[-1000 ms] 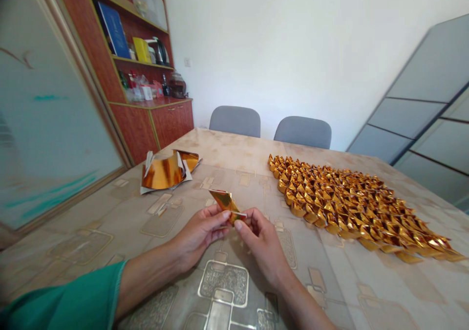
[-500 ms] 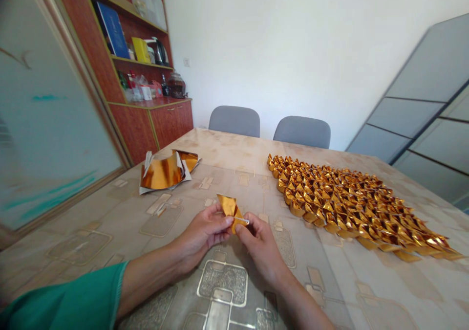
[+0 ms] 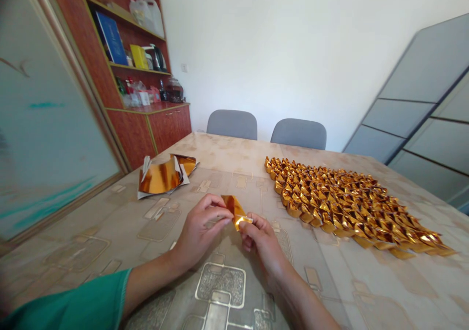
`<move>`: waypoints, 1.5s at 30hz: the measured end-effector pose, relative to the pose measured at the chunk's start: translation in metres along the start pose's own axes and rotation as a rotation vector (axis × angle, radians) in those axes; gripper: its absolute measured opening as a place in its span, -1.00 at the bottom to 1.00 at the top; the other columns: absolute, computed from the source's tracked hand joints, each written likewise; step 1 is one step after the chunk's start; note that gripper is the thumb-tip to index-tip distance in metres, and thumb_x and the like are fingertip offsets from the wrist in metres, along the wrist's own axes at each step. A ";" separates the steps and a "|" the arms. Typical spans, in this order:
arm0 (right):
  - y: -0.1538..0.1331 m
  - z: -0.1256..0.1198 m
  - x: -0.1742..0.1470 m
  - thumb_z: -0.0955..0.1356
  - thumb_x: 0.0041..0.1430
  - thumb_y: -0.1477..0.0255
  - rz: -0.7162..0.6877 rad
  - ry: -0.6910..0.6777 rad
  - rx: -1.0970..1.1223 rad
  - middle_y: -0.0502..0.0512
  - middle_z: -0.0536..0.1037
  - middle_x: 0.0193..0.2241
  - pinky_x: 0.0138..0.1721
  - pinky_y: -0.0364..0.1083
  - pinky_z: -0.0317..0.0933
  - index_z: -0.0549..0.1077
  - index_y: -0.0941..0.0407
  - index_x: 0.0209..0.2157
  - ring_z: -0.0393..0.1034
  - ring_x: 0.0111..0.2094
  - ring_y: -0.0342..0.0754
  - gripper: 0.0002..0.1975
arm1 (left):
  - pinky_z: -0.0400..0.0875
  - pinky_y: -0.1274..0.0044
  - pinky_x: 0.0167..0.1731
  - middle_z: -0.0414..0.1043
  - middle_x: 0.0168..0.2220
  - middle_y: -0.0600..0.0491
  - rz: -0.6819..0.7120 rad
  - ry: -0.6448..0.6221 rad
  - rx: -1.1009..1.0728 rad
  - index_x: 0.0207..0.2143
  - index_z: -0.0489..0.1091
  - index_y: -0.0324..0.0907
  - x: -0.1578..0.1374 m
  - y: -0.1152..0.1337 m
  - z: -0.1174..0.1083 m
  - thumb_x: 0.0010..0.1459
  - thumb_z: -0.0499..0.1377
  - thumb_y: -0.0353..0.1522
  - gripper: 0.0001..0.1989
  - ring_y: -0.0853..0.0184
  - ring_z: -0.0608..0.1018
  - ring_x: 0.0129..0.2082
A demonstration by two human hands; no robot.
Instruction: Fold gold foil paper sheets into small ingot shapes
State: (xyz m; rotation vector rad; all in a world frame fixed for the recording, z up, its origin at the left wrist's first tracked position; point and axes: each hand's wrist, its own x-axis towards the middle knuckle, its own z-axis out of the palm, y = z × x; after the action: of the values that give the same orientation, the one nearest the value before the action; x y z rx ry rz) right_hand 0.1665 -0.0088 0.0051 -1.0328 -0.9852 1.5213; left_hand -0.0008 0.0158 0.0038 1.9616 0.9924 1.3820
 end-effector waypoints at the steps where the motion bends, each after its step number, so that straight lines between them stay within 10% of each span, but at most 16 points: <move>1: 0.000 0.000 0.000 0.50 -0.10 0.23 0.002 0.002 0.009 -0.12 0.24 -0.66 -0.56 -0.14 -0.16 0.30 0.08 -0.59 -0.04 -0.63 -0.20 -0.65 | 0.34 0.46 -0.16 0.40 -0.22 -0.02 0.053 -0.013 0.043 -0.31 0.56 -0.09 0.000 0.000 -0.001 0.17 0.19 -0.45 -0.85 0.25 0.46 -0.18; 9: 0.001 0.000 0.001 0.49 -0.05 0.12 0.020 -0.063 0.007 -0.13 0.23 -0.68 -0.58 -0.15 -0.19 0.33 0.10 -0.58 -0.07 -0.65 -0.21 -0.60 | 0.28 0.36 -0.12 0.55 -0.26 -0.05 0.087 -0.090 0.132 -0.28 0.60 -0.02 0.003 0.003 -0.006 0.18 0.21 -0.36 -0.86 0.16 0.47 -0.21; 15: -0.003 -0.004 0.003 0.45 0.04 0.05 -0.184 0.085 -0.186 -0.06 0.32 -0.57 -0.49 -0.12 0.00 0.42 0.05 -0.49 0.10 -0.55 -0.11 -0.64 | 0.32 0.48 -0.31 0.51 -0.46 0.03 -0.316 0.135 -0.249 -0.49 0.51 -0.16 0.009 0.007 -0.007 0.02 0.30 -0.37 -0.94 0.29 0.48 -0.41; 20: -0.001 0.000 0.002 0.43 0.11 0.11 -0.220 -0.031 -0.209 0.08 0.51 -0.26 -0.19 -0.04 0.17 0.49 0.05 -0.22 0.34 -0.23 0.02 -0.67 | 0.28 0.55 -0.42 0.45 -0.52 0.09 -0.555 0.081 -0.570 -0.49 0.47 -0.23 0.008 0.004 0.002 -0.05 0.35 -0.29 -0.81 0.39 0.42 -0.49; 26: 0.004 0.003 0.003 0.48 0.01 0.11 -0.195 0.004 -0.201 -0.07 0.32 -0.60 -0.47 -0.12 0.05 0.39 0.06 -0.55 0.14 -0.54 -0.11 -0.65 | 0.25 0.58 -0.47 0.39 -0.56 0.13 -0.590 0.025 -0.604 -0.52 0.44 -0.23 0.001 0.005 0.010 -0.10 0.38 -0.26 -0.76 0.43 0.38 -0.53; 45: 0.004 -0.002 0.004 0.43 0.08 0.12 -0.226 0.018 -0.324 -0.07 0.33 -0.58 -0.50 -0.13 0.06 0.38 0.08 -0.51 0.16 -0.54 -0.12 -0.66 | 0.36 0.64 -0.47 0.50 -0.51 0.09 -0.860 0.043 -0.832 -0.46 0.47 -0.28 0.003 0.002 0.004 -0.23 0.48 -0.42 -0.73 0.49 0.49 -0.53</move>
State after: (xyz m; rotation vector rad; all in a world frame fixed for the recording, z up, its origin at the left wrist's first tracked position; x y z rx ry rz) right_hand 0.1662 -0.0051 -0.0001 -1.1135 -1.3188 1.1889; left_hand 0.0044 0.0166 0.0055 0.7471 0.8961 1.0516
